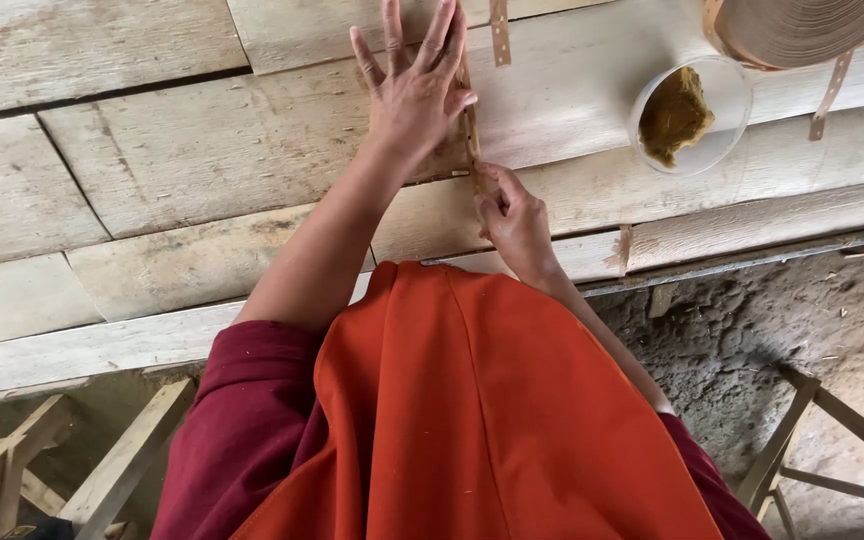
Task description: Applying glue to thin wooden strips and sticking them onto a wooden panel in a workshop.
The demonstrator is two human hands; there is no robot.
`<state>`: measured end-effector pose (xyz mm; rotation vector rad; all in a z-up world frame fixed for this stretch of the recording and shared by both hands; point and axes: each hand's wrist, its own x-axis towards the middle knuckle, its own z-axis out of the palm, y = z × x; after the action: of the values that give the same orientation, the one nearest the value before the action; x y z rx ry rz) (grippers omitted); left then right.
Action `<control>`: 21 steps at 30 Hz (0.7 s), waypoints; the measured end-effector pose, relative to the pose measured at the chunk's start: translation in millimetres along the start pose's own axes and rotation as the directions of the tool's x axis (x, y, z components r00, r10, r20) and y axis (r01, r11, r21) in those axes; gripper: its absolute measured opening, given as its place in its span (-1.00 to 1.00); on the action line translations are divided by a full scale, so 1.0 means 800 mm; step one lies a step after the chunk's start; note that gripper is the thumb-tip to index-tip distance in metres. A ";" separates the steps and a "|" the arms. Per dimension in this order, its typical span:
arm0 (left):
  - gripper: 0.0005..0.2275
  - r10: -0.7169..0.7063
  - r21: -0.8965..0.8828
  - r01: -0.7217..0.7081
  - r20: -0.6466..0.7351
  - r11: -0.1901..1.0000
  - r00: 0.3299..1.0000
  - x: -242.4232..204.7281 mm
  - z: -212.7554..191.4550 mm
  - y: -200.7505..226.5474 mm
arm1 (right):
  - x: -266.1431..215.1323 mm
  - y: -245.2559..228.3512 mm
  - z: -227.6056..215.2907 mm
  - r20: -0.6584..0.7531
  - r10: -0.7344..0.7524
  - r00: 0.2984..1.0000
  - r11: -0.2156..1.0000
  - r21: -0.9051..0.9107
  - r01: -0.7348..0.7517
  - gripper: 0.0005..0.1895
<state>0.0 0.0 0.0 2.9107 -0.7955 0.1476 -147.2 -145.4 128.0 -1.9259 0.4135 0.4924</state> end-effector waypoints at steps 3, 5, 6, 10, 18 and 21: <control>-0.14 0.015 -0.224 0.105 0.478 0.969 0.878 0.018 -0.065 -0.003 | 0.003 0.010 0.003 -0.003 0.016 1.000 1.000 -0.019 -0.016 -0.52; -0.12 0.036 -0.227 0.095 0.509 0.969 0.860 0.021 -0.074 -0.006 | 0.002 0.007 0.002 -0.002 0.020 1.000 1.000 -0.016 -0.020 -0.52; -0.10 0.056 -0.232 0.085 0.540 0.969 0.840 0.023 -0.079 -0.007 | 0.001 0.005 0.002 -0.001 0.025 1.000 1.000 -0.013 -0.025 -0.52; -0.07 0.065 -0.245 0.090 0.562 0.965 0.825 0.028 -0.100 -0.005 | 0.001 0.006 0.002 -0.021 -0.007 1.000 1.000 -0.020 0.006 -0.53; -0.10 0.138 0.045 -0.138 -0.016 0.989 0.990 -0.009 -0.025 0.008 | -0.005 0.005 0.002 -0.032 -0.029 0.999 0.999 0.037 0.030 -0.54; -0.40 0.139 -0.114 -0.139 -0.009 0.984 0.990 -0.032 0.008 0.024 | -0.005 -0.001 0.000 -0.016 -0.038 0.999 0.999 0.025 0.038 -0.53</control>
<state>-31.4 -4.4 -7.8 2.7481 -0.9731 0.1117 -150.5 -144.6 130.9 -1.9104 0.3908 0.4461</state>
